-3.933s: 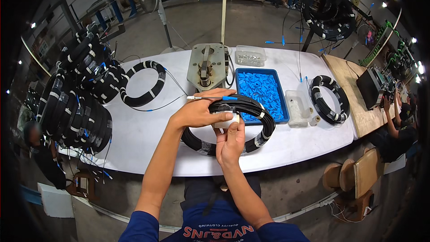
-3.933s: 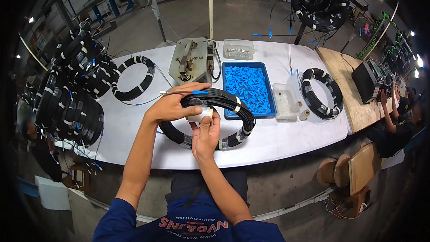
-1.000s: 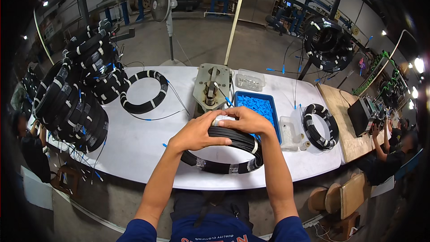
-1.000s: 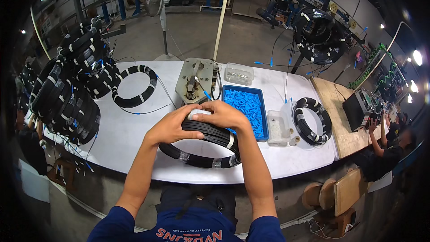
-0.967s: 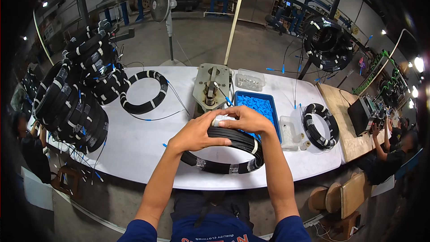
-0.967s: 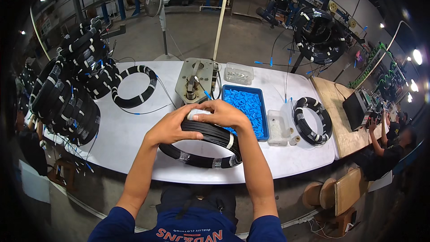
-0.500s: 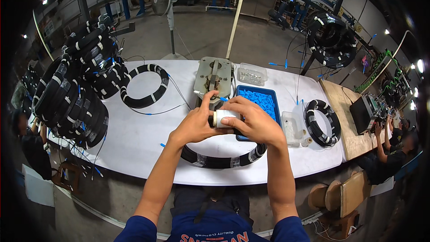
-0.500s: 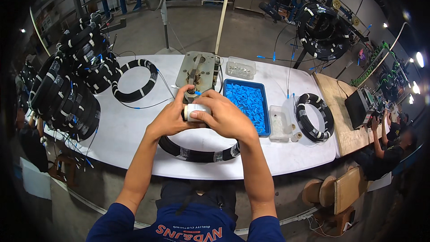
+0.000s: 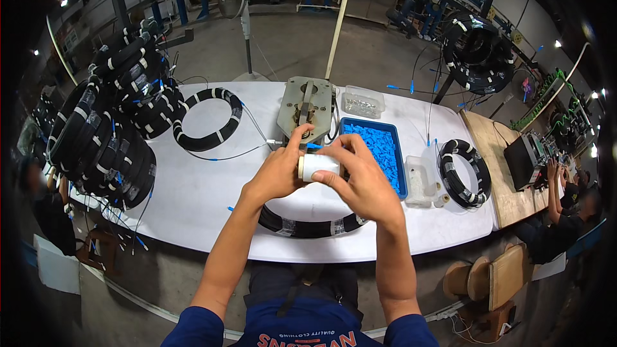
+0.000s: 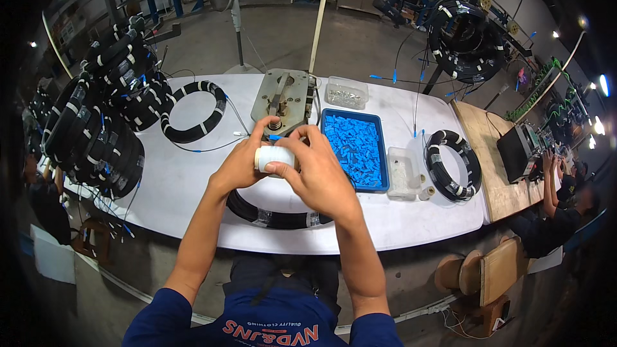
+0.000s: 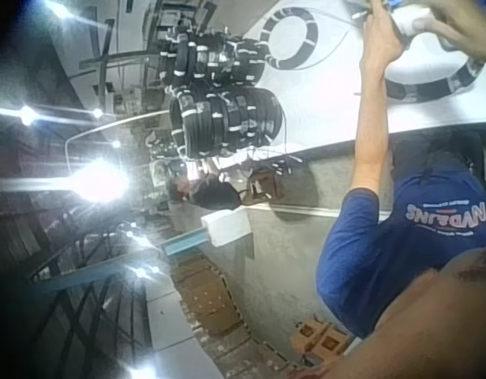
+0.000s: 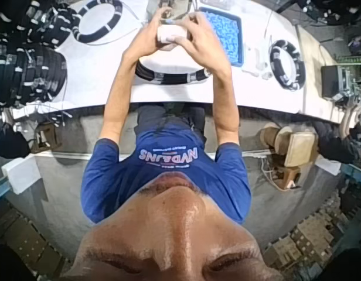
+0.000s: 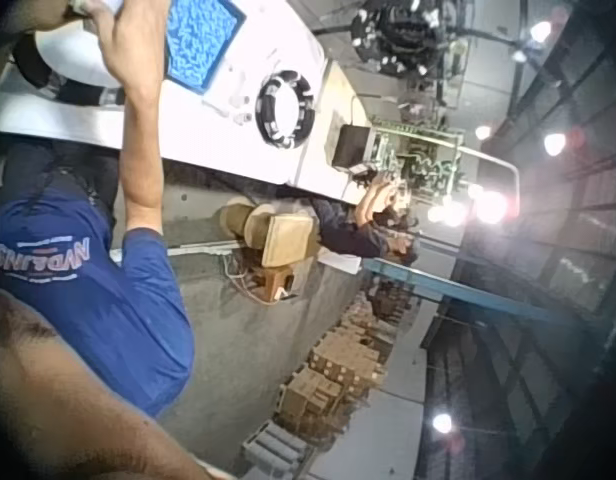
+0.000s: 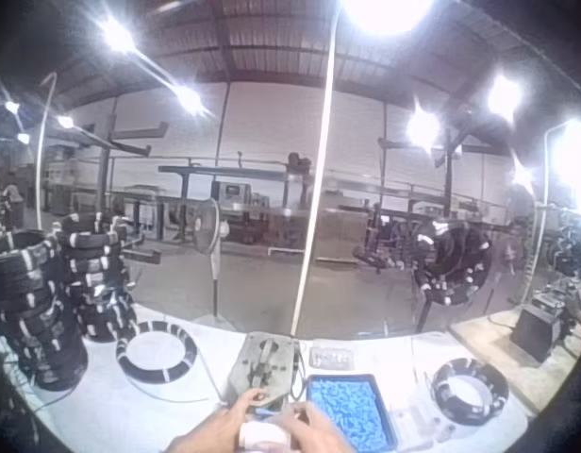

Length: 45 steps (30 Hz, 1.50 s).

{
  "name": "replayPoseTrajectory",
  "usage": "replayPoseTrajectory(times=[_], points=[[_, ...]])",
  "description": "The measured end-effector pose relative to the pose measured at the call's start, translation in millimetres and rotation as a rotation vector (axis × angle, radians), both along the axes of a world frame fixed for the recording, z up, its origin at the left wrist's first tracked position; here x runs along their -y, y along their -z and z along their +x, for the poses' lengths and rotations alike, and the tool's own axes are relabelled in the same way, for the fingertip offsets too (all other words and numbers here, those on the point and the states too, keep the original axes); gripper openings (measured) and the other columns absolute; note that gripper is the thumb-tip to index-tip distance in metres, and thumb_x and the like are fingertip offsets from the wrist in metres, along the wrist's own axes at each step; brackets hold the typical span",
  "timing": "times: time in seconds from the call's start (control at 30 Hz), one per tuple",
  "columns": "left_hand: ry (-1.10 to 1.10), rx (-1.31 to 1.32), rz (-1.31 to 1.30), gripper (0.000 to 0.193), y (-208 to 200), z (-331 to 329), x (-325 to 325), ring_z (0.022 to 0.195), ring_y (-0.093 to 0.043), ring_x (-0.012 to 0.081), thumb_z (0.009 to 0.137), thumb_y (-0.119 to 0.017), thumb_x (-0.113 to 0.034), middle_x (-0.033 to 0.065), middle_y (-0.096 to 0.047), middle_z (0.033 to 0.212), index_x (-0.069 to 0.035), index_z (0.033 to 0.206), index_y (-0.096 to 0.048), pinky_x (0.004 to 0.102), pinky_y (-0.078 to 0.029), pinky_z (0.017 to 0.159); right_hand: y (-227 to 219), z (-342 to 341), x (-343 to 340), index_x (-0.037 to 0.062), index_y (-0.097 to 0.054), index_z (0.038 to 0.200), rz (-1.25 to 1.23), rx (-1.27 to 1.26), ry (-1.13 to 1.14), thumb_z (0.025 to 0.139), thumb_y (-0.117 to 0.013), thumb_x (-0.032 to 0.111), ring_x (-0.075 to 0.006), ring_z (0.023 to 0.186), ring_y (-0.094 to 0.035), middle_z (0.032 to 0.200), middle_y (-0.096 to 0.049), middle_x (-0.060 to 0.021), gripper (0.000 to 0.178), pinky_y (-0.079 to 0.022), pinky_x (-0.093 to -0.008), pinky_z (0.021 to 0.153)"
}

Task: The person wraps a coiled cable with tape, presses the cable end using a benchtop machine, and attaches a connector piece to the wire end by hand.

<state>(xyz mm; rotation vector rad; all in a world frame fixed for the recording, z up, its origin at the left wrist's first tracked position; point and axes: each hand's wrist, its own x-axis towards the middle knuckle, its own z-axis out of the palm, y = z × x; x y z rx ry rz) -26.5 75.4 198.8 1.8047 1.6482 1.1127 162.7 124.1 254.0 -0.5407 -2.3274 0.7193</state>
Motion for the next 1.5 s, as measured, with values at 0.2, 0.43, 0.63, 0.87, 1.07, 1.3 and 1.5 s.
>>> replayPoseTrajectory(times=[0.2,0.43,0.63,0.87,1.07,1.3,1.5], points=[[-0.028,-0.103,-0.02,0.097,-2,5,-1,0.097,-0.066,0.0386,0.063,-0.07,0.008,0.0201,-0.069,0.095,-0.018,0.145,-0.025,0.0413,-0.05,0.082,17,4,33,0.0047,-0.065,0.116,-0.061,-0.052,0.194,0.085,-0.072,0.032,-0.0279,0.083,-0.056,0.102,-0.049,-0.0161,0.041,-0.048,-0.0381,0.076],[0.0,-0.035,-0.008,0.087,0,5,4,0.099,-0.065,0.0398,0.07,-0.072,-0.004,0.0226,-0.067,0.101,-0.017,0.144,-0.028,0.0422,-0.05,0.085,25,7,45,0.0007,-0.058,0.123,-0.436,-0.255,0.192,0.087,-0.073,0.026,-0.0161,0.08,-0.058,0.1,-0.054,-0.0114,0.047,-0.049,-0.0277,0.061],[-0.027,0.007,-0.051,0.085,0,8,7,0.098,-0.066,0.0366,0.073,-0.079,-0.02,0.0214,-0.066,0.101,-0.016,0.143,-0.032,0.041,-0.05,0.086,41,6,65,-0.0008,-0.03,0.136,-0.958,-0.715,0.213,0.083,-0.076,0.007,-0.0192,0.095,-0.063,0.108,-0.051,-0.0128,0.07,-0.058,-0.0285,0.076],[-0.007,0.018,-0.065,0.092,-5,12,15,0.096,-0.067,0.0332,0.07,-0.085,-0.04,0.0191,-0.067,0.098,-0.016,0.142,-0.032,0.0397,-0.05,0.084,56,5,85,0.0013,-0.036,0.13,-1.18,-0.797,0.123,0.082,-0.076,0.006,-0.0097,0.075,-0.06,0.102,-0.053,-0.0083,0.063,-0.051,-0.0205,0.058],[-0.009,-0.006,-0.042,0.092,-7,15,16,0.096,-0.067,0.0336,0.071,-0.084,-0.044,0.019,-0.068,0.095,-0.015,0.142,-0.033,0.039,-0.05,0.084,63,4,96,-0.0065,-0.048,0.128,-1.166,-0.735,0.142,0.083,-0.075,0.007,-0.0053,0.069,-0.056,0.1,-0.053,-0.0052,0.054,-0.044,-0.0174,0.049],[0.012,-0.002,-0.079,0.091,-9,13,16,0.096,-0.067,0.0344,0.073,-0.082,-0.045,0.0196,-0.069,0.094,-0.012,0.142,-0.032,0.0393,-0.05,0.084,65,10,93,-0.0092,-0.036,0.142,-1.202,-0.661,0.086,0.086,-0.071,0.005,-0.0051,0.068,-0.055,0.096,-0.054,-0.0041,0.068,-0.046,-0.0184,0.05],[0.13,-0.011,-0.087,0.091,-10,8,12,0.102,-0.066,0.0352,0.078,-0.079,-0.04,0.0224,-0.066,0.105,-0.013,0.145,-0.025,0.0392,-0.049,0.087,64,8,95,-0.0077,-0.033,0.144,-1.268,-0.716,0.06,0.09,-0.067,0.009,-0.0047,0.071,-0.055,0.094,-0.052,-0.0017,0.066,-0.047,-0.0188,0.048]])
